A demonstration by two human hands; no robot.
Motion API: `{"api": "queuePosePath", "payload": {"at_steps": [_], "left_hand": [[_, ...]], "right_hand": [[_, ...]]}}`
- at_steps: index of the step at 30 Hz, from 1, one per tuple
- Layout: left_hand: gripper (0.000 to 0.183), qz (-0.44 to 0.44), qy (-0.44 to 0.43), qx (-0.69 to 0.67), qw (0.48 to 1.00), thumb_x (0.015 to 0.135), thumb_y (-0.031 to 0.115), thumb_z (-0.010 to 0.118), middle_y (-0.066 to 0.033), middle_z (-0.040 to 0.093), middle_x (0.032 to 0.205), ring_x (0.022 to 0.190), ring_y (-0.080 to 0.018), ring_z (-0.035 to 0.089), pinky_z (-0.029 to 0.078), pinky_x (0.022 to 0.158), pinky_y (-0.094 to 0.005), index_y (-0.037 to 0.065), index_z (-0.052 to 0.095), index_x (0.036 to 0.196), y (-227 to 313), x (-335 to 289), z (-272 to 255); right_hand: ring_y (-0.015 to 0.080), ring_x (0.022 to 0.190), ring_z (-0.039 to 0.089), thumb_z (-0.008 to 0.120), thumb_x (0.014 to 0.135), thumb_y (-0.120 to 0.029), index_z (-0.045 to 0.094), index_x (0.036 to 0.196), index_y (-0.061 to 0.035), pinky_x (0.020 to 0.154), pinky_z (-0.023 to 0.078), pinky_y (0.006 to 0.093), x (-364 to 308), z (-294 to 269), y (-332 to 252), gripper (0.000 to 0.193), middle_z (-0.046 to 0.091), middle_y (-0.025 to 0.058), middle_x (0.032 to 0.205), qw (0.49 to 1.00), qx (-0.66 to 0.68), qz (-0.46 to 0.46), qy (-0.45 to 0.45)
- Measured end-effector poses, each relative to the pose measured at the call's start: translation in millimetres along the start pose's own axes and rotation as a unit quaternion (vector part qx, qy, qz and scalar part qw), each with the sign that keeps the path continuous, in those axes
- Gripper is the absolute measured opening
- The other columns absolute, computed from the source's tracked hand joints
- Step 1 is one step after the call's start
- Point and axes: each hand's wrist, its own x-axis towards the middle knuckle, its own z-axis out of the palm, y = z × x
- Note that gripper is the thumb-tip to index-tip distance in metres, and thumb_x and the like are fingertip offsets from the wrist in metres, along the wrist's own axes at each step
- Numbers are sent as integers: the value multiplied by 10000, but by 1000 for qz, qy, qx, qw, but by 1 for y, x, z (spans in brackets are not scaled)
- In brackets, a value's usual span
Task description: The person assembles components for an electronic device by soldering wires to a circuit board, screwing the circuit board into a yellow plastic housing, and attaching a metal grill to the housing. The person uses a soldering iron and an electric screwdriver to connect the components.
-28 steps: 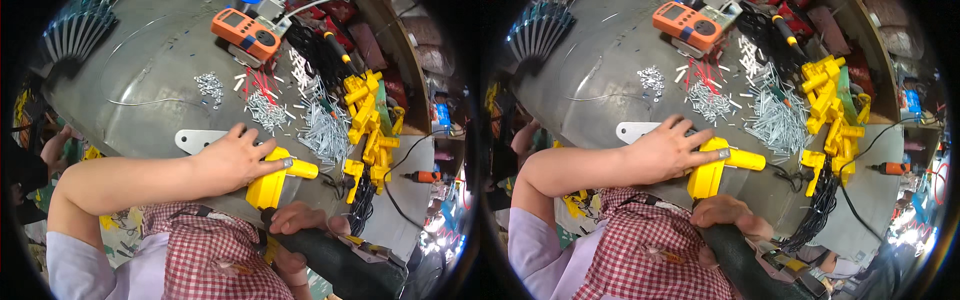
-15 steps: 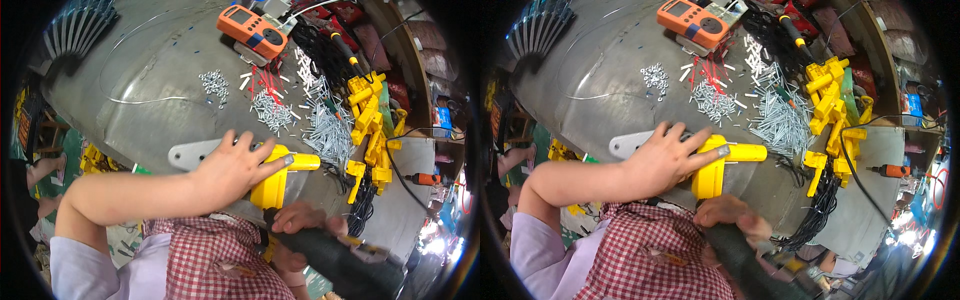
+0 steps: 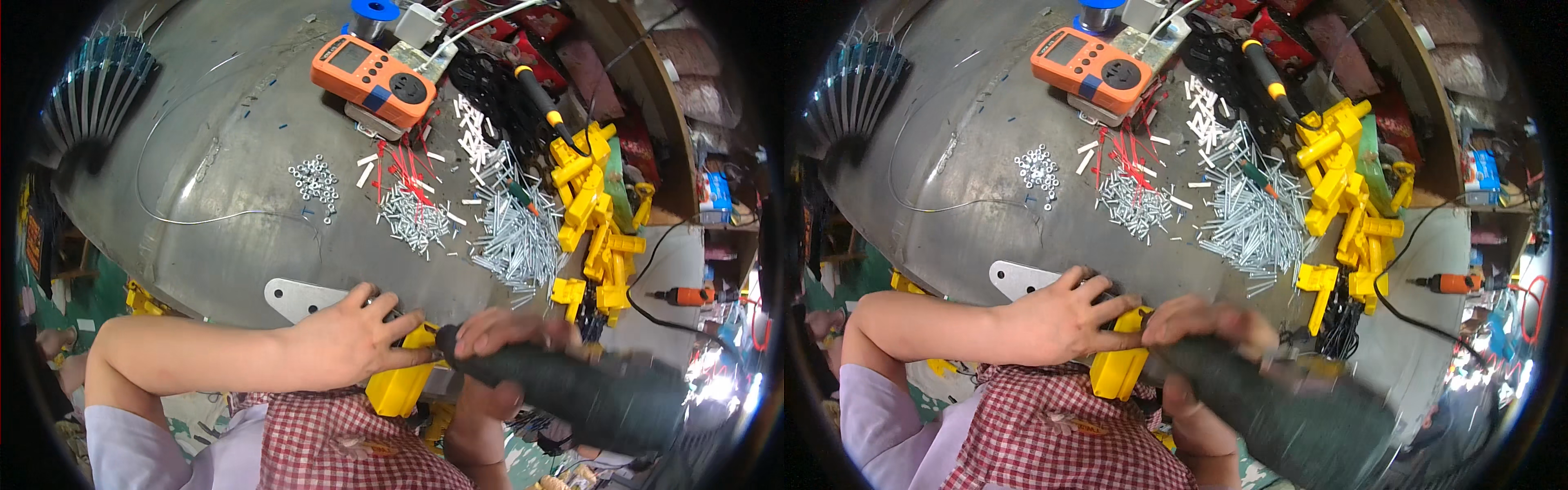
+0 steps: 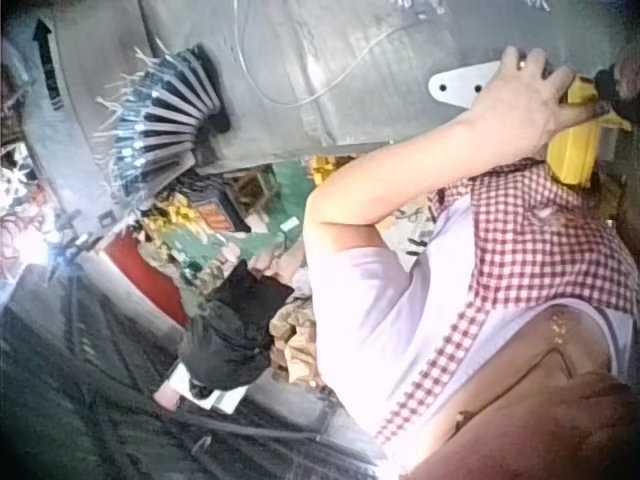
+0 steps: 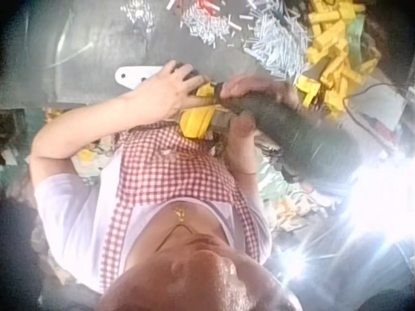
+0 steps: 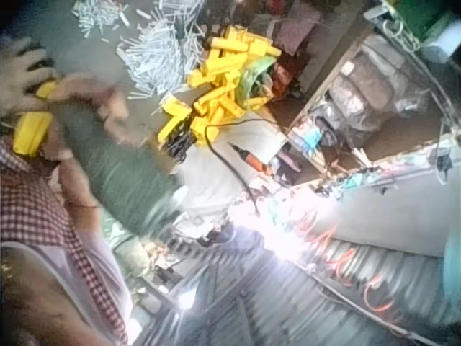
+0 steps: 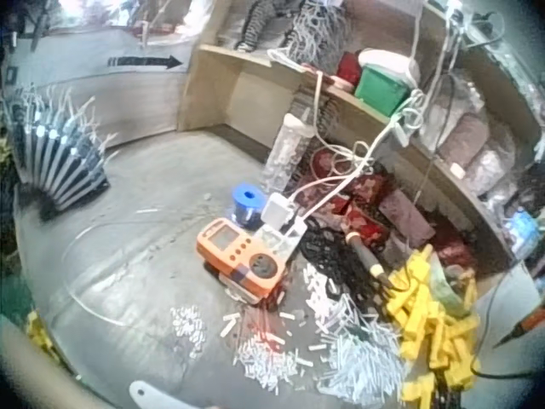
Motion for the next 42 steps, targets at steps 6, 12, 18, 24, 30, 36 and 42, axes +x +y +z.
{"api": "queuePosePath", "payload": {"at_steps": [6,12,18,24,30,36,42], "left_hand": [[399,12,6,-17,1000,835,203,468,-105,482,1233,1024,-280,477,390,832,-421,237,524,1229,-2,3,1],[411,0,17,-13,1000,826,196,479,-105,475,1240,1012,-282,482,393,824,-425,228,520,1234,5,2,0],[427,-74,-15,26,997,759,241,566,-132,435,1284,1050,-323,461,374,866,-463,218,522,1183,22,-1,5],[708,-34,14,-4,999,725,239,642,-151,380,1364,1208,-323,407,319,986,-476,141,359,1366,5,-7,-2],[743,-159,29,-121,979,680,325,696,-136,457,1290,1165,-317,435,344,963,-438,39,420,1308,4,-16,-4],[647,-210,-8,-128,969,686,327,696,-109,528,1148,1077,-287,476,372,900,-417,39,503,1233,4,-7,-10],[577,-224,-25,-192,955,717,326,696,-113,548,1108,1067,-285,488,364,904,-400,34,548,1193,-2,2,-22]], "right_hand": [[281,530,589,700,800,-320,372,1204,-89,506,501,400,23,-14,16,569,602,170,753,976,130,-41,-171],[289,675,612,739,770,-271,326,1252,-93,616,517,418,22,-18,13,659,600,178,886,973,135,2,-187],[246,744,606,768,725,-361,221,1341,-56,710,517,384,-15,-4,0,878,565,114,852,996,-82,-10,-30],[234,915,522,543,861,-469,145,1423,-74,921,392,449,4,-25,-49,794,526,92,965,967,136,25,215],[166,855,487,498,894,-383,448,1208,-107,900,387,421,-45,-116,-21,421,489,31,879,865,358,132,326],[142,814,478,512,887,-362,467,1171,-97,859,391,381,-55,-118,-7,390,483,15,847,842,336,145,397],[116,830,476,523,885,-317,470,1175,-102,879,385,340,-48,-102,1,365,452,-10,863,852,334,163,368]]}}
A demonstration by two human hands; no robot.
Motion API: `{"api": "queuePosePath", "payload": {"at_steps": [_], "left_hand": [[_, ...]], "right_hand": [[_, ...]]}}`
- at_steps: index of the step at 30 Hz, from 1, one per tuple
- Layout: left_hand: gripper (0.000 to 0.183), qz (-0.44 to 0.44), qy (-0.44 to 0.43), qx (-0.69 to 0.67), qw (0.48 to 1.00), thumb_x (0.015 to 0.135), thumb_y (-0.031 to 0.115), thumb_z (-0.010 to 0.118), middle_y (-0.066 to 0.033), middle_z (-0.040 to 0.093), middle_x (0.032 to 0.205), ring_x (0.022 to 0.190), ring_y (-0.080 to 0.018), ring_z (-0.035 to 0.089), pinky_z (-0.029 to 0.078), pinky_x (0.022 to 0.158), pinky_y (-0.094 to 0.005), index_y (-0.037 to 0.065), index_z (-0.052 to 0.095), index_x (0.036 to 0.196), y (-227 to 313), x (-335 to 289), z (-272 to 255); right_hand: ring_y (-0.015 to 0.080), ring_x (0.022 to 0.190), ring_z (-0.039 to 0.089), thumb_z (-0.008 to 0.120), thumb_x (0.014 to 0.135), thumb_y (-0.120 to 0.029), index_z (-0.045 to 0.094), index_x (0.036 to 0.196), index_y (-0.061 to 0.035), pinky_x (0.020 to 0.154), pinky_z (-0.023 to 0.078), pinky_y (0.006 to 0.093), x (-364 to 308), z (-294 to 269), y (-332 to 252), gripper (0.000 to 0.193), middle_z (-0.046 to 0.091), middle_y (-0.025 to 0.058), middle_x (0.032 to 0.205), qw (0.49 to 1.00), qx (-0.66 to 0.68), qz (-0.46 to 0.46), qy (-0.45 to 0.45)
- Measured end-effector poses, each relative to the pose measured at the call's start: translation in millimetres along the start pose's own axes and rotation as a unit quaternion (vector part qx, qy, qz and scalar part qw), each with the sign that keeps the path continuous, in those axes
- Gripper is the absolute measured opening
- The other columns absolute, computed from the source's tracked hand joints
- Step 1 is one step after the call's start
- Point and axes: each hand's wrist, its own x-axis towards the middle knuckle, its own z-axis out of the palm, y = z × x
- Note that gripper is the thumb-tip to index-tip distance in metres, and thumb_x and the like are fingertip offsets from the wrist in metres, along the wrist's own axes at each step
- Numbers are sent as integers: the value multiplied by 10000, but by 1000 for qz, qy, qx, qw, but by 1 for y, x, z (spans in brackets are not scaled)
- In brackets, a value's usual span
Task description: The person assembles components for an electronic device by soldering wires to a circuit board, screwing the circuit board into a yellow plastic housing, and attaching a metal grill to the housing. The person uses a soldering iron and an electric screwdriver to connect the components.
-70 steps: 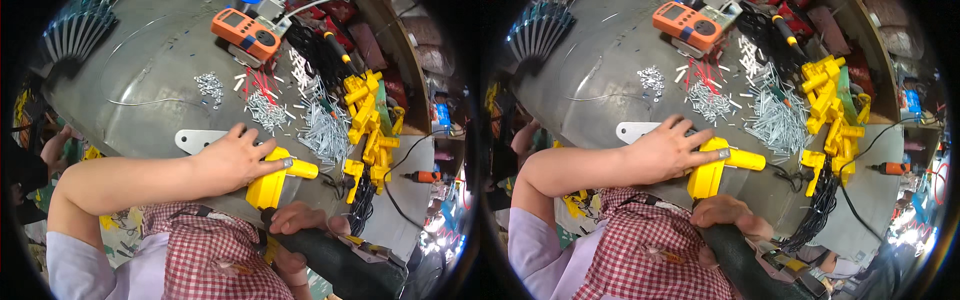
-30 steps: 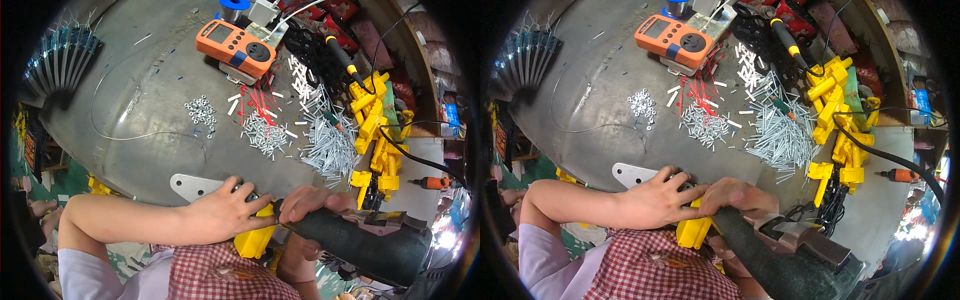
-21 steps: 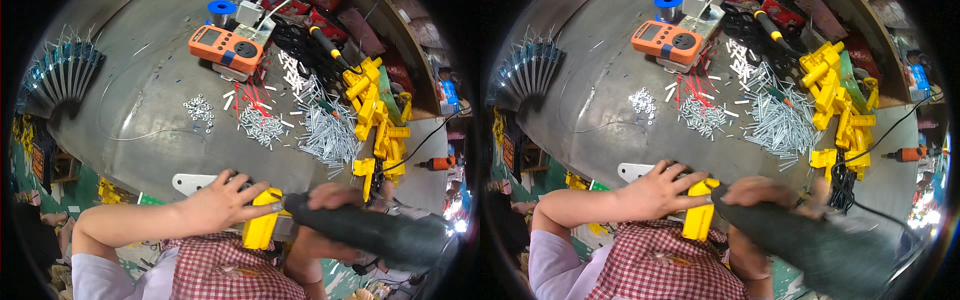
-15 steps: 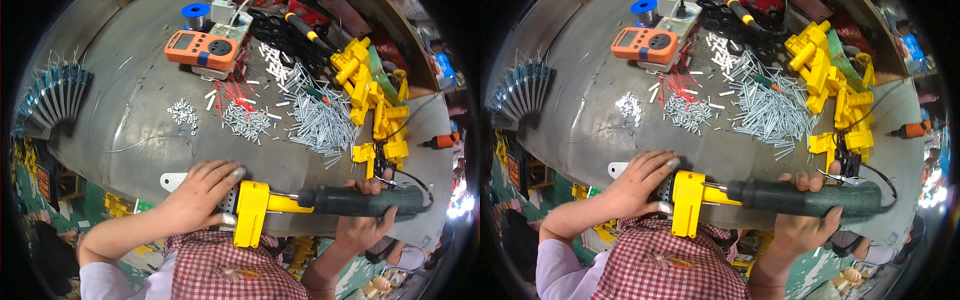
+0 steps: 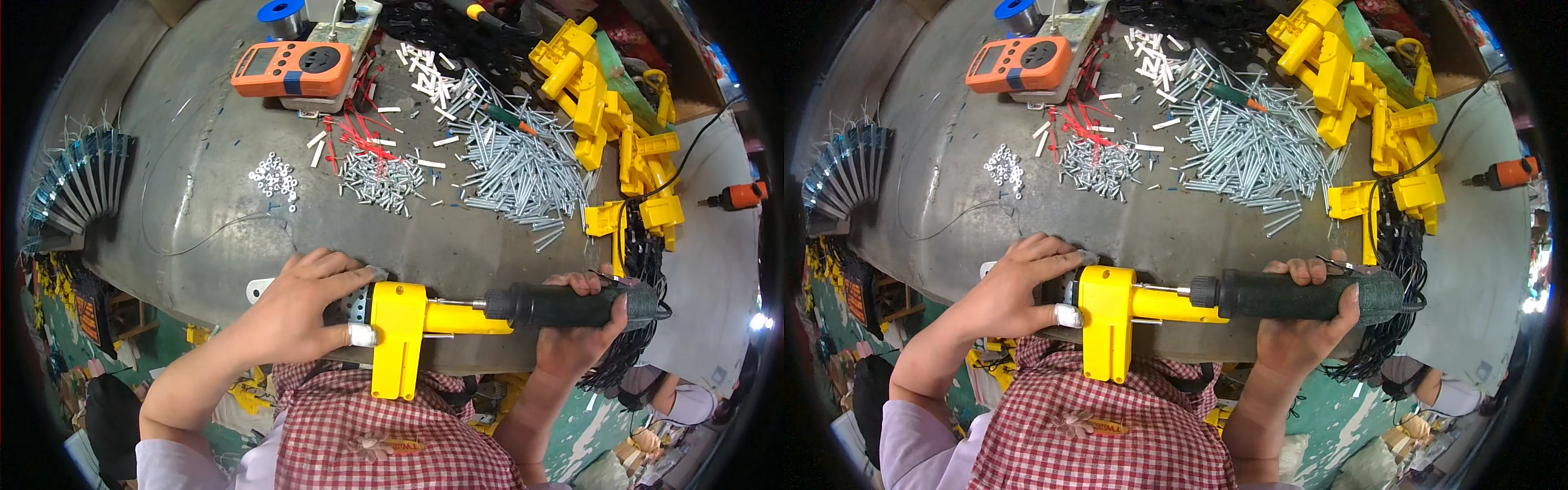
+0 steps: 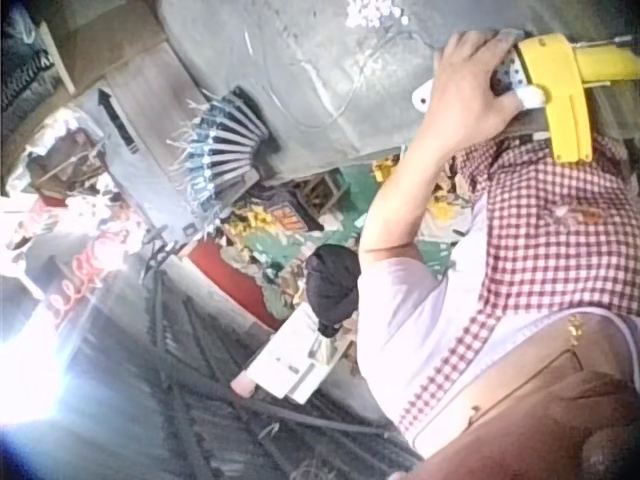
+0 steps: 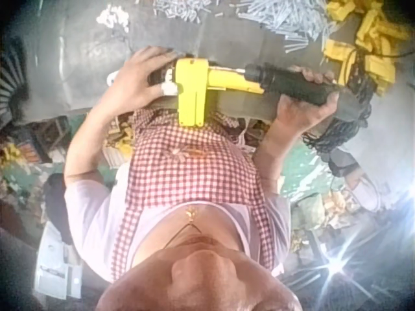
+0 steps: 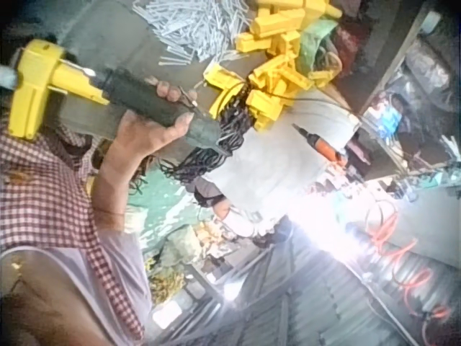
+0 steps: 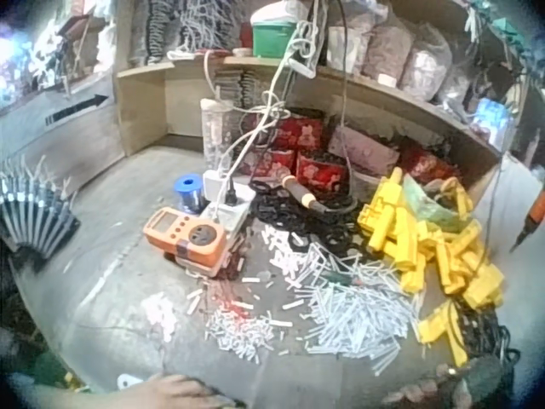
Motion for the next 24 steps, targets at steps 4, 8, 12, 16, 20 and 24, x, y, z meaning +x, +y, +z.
{"api": "queuePosePath", "payload": {"at_steps": [4,8,12,16,20,24], "left_hand": [[544,-28,-2,-36,999,731,348,689,-106,565,1072,1050,-277,501,363,896,-392,47,574,1168,-9,1,2],[510,-10,-8,-27,1000,736,370,677,-93,572,1040,1028,-260,513,368,865,-378,73,603,1143,-10,5,0],[476,-11,-17,-27,999,709,306,701,-104,570,1036,1016,-291,520,376,882,-392,56,620,1105,-15,7,2],[462,-19,-34,-15,999,709,281,684,-92,568,1023,1029,-273,508,356,890,-387,72,621,1116,-13,10,2],[460,-17,-47,-10,999,718,284,673,-69,563,1019,1029,-246,503,340,875,-377,90,617,1131,-15,11,2],[442,15,-34,-5,999,723,281,669,-61,565,986,1025,-232,507,347,830,-378,113,622,1128,-17,12,2]], "right_hand": [[111,831,474,530,878,-318,470,1160,-100,872,387,343,2,0,4,361,452,-12,865,999,33,23,-7],[118,773,467,538,854,-342,471,1125,-112,809,403,334,10,-5,10,361,466,-7,817,997,69,22,20],[102,751,471,533,848,-328,467,1088,-126,802,411,323,12,-3,19,321,465,-27,797,998,56,18,14],[104,756,478,526,849,-326,466,1084,-133,805,411,322,14,-7,22,310,469,-29,796,998,35,28,32],[107,765,488,520,852,-326,463,1075,-134,810,415,327,12,-12,23,300,470,-30,797,999,50,20,10],[115,776,493,516,856,-324,462,1099,-125,826,421,335,11,-8,27,319,468,-21,801,996,75,43,11]]}}
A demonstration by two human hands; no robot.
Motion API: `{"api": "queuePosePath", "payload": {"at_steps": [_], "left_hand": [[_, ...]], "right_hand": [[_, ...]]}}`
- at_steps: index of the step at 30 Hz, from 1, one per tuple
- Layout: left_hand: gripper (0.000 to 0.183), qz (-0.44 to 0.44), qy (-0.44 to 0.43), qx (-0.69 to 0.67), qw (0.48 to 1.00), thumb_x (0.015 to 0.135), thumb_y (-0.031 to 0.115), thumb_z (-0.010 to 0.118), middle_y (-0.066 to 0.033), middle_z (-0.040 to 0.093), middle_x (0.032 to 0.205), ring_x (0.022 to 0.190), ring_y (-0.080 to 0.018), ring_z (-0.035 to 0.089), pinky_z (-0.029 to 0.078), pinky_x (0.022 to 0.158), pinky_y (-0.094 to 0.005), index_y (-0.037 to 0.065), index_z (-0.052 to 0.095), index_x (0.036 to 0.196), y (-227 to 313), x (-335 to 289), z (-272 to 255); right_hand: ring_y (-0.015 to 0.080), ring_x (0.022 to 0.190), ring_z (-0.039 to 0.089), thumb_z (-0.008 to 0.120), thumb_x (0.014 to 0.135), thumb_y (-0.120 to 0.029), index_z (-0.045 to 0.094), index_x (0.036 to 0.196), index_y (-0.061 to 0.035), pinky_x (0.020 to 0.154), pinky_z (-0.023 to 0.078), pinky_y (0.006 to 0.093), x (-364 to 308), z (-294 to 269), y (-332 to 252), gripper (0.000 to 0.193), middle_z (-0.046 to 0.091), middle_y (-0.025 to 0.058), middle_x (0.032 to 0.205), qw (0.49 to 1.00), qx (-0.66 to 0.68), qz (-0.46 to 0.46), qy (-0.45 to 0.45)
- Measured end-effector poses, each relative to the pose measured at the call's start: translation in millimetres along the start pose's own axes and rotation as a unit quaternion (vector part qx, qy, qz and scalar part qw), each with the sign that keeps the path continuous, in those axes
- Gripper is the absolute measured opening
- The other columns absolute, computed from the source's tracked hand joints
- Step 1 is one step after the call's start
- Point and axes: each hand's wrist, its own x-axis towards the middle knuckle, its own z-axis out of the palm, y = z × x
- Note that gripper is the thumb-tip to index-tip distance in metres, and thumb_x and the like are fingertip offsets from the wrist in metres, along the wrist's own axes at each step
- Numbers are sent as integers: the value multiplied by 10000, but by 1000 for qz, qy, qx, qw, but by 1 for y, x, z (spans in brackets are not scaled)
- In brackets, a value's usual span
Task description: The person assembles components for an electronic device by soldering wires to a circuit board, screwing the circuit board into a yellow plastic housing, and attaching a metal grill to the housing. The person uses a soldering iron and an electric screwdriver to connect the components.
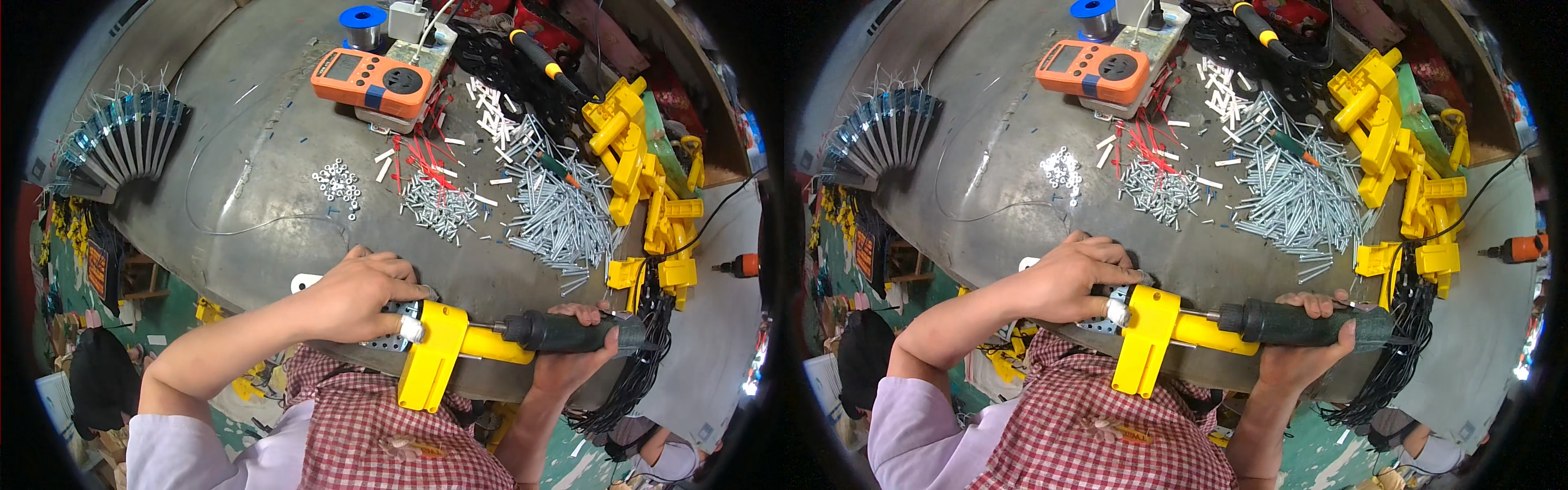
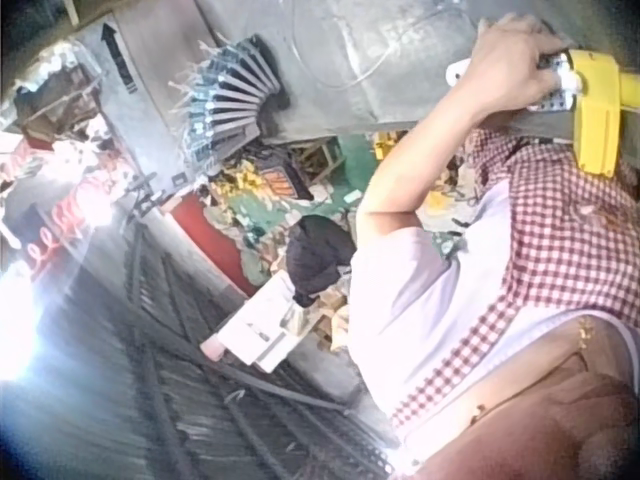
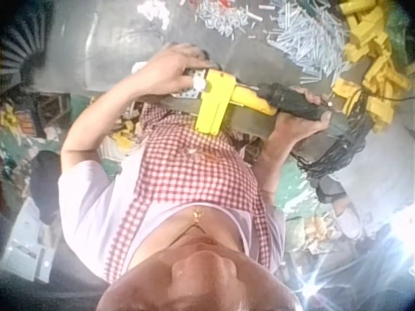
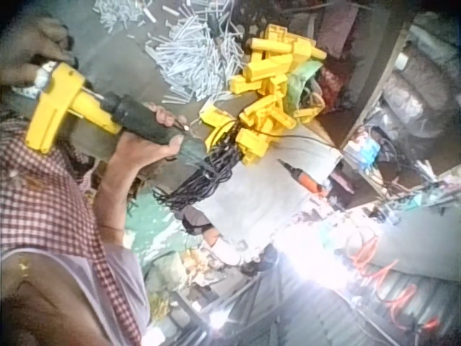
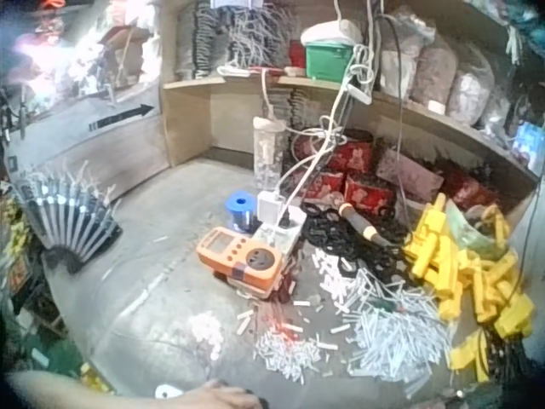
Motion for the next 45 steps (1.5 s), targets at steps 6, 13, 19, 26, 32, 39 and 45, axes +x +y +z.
{"api": "queuePosePath", "payload": {"at_steps": [6,13,19,26,32,39,45], "left_hand": [[434,87,94,11,992,715,247,694,-85,560,1002,1002,-254,514,391,876,-392,80,600,1104,-3,-4,-1],[302,-163,285,191,925,696,79,675,-141,571,925,894,-325,559,460,750,-404,42,511,948,-19,-7,-21],[269,-70,248,304,917,661,31,647,-117,554,837,829,-303,552,460,711,-387,49,510,892,-26,-5,-22],[222,-1,231,37,972,662,-1,698,-69,626,861,855,-250,606,492,717,-347,46,542,814,1,-19,-6],[213,-23,274,-75,958,660,20,703,-42,632,886,884,-227,578,369,887,-386,57,569,821,6,-24,28],[219,0,284,-89,955,655,3,697,-41,645,871,891,-236,580,390,888,-416,57,554,812,1,-25,31],[216,6,279,-87,956,662,10,694,-28,656,871,911,-238,583,360,976,-487,58,534,799,0,-26,28]], "right_hand": [[128,819,484,503,879,-345,441,1227,-105,841,426,347,-6,0,-4,428,463,3,855,998,-54,-7,36],[139,833,472,499,890,-358,442,1232,-78,845,421,348,-11,0,-6,446,451,17,869,996,-55,-29,63],[140,832,459,510,888,-354,441,1225,-81,848,406,344,-12,7,-4,439,442,15,865,999,-35,-24,24],[136,841,456,515,887,-357,435,1225,-92,862,387,356,-16,7,-6,437,445,7,873,997,-58,-41,16],[133,843,461,525,883,-350,443,1201,-93,862,386,363,-15,6,-7,417,461,9,878,998,-41,-36,14],[136,813,483,534,862,-302,453,1134,-87,864,386,357,-16,4,-3,356,465,7,837,998,18,-24,-47],[141,821,487,539,853,-266,432,1137,-81,885,382,356,-18,3,-2,355,457,11,844,998,13,-25,-59]]}}
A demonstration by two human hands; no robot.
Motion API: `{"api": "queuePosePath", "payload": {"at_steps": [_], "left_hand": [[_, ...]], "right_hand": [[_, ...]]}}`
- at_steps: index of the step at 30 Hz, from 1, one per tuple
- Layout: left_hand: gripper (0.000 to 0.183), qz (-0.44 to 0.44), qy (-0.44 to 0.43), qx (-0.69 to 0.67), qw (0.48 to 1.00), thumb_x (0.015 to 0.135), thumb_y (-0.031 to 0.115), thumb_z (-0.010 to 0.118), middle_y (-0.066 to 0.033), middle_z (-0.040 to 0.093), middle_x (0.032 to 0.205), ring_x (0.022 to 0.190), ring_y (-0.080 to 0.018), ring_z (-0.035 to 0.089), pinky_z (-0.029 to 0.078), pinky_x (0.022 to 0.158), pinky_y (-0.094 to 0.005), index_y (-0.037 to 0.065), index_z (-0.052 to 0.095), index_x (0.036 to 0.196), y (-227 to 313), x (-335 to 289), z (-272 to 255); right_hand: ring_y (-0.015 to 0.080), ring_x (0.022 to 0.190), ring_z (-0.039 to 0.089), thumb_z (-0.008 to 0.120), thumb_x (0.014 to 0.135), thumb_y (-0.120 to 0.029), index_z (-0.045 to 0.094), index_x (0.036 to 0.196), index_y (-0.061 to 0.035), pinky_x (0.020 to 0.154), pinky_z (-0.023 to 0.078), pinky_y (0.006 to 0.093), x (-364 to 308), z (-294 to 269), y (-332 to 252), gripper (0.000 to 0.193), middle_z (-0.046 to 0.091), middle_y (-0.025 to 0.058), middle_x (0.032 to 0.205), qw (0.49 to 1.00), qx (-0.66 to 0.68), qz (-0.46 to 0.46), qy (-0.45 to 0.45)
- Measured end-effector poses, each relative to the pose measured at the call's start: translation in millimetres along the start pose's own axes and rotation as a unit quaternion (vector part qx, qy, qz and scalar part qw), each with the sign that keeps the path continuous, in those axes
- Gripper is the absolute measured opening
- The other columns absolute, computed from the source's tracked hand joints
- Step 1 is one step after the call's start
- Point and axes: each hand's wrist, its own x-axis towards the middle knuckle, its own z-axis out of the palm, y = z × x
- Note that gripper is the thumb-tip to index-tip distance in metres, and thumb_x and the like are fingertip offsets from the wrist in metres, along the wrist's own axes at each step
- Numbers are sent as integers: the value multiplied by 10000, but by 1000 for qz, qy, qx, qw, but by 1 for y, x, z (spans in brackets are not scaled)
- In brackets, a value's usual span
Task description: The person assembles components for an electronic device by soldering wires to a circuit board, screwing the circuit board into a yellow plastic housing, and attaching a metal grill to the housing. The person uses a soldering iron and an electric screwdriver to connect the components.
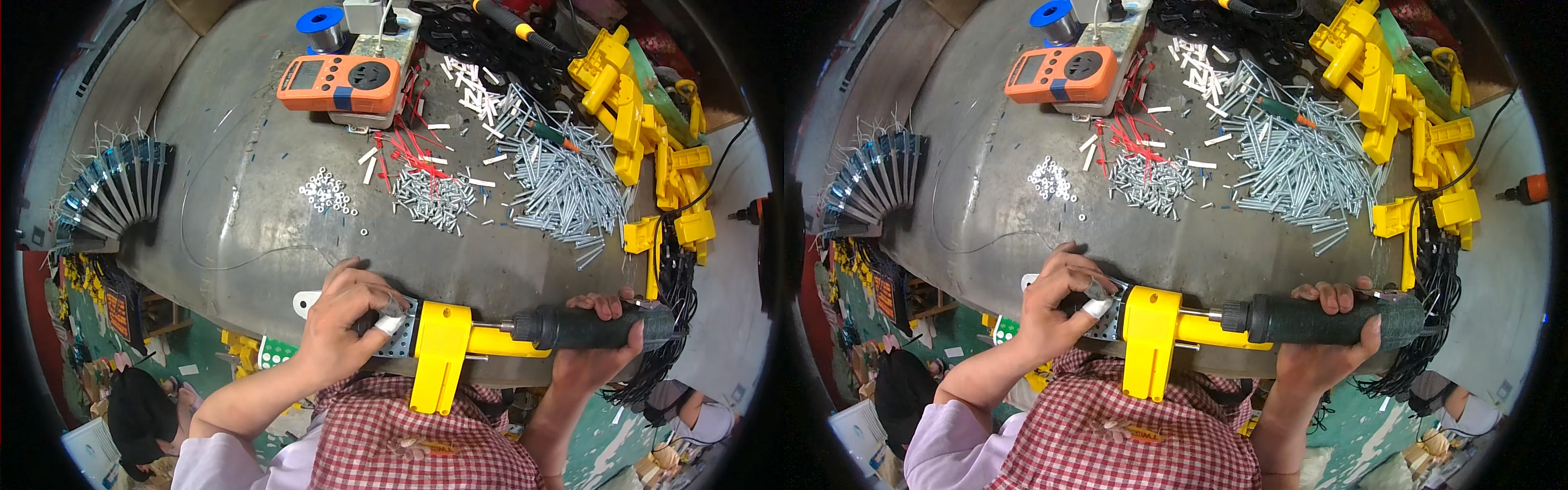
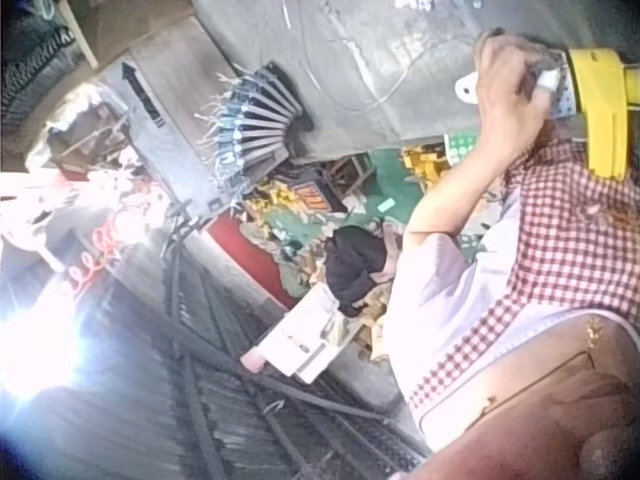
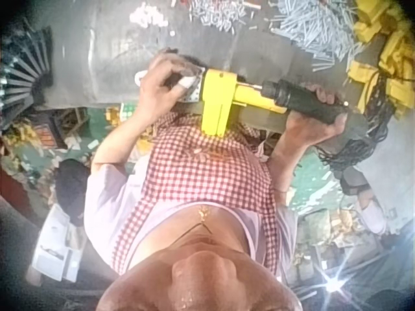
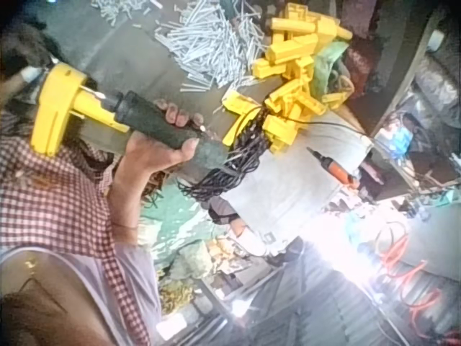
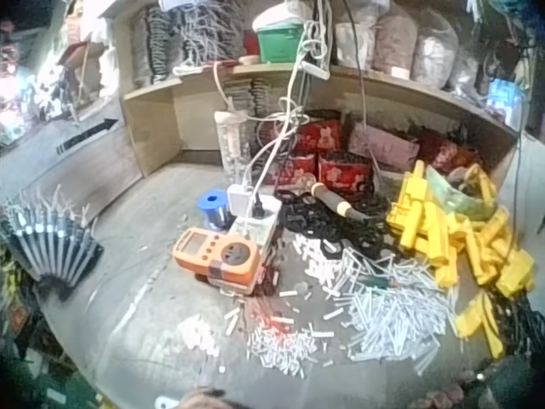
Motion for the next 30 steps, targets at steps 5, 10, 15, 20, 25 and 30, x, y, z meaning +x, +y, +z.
{"api": "queuePosePath", "payload": {"at_steps": [5,10,15,20,25,30], "left_hand": [[196,13,-15,3,1000,672,16,690,-29,662,860,915,-232,586,340,999,-509,61,542,791,0,1,-2],[177,15,-4,-10,1000,670,7,686,-31,662,850,908,-229,591,340,1006,-515,60,550,770,0,0,-2],[181,18,8,-22,1000,658,-9,684,-30,660,845,892,-226,600,364,1000,-509,57,558,771,0,-3,-2],[162,13,10,-39,999,652,-17,635,-58,674,839,883,-240,601,364,990,-515,54,517,737,1,-1,1],[176,19,8,-33,999,624,-36,622,-71,672,839,879,-255,599,379,982,-502,48,507,728,-1,0,-2],[190,50,11,-41,998,609,-47,621,-85,671,839,856,-266,595,399,970,-486,43,488,709,-1,1,-1]], "right_hand": [[145,830,490,545,855,-263,418,1158,-83,902,375,363,-1,1,0,374,458,11,843,1000,9,0,-1],[142,804,484,546,854,-293,450,1148,-105,860,383,360,-2,5,3,363,481,3,826,1000,1,-8,26],[136,788,474,552,843,-296,449,1138,-109,850,384,351,-2,5,6,364,467,-2,813,1000,8,-20,4],[124,780,468,547,842,-308,448,1127,-115,839,386,338,-1,9,7,359,458,-8,810,999,-21,-32,28],[107,777,473,531,850,-324,451,1127,-126,828,391,329,-2,15,10,350,471,-18,808,992,-78,-42,90],[105,771,489,526,850,-322,451,1121,-127,822,391,323,0,9,10,343,488,-26,811,995,-75,-47,38]]}}
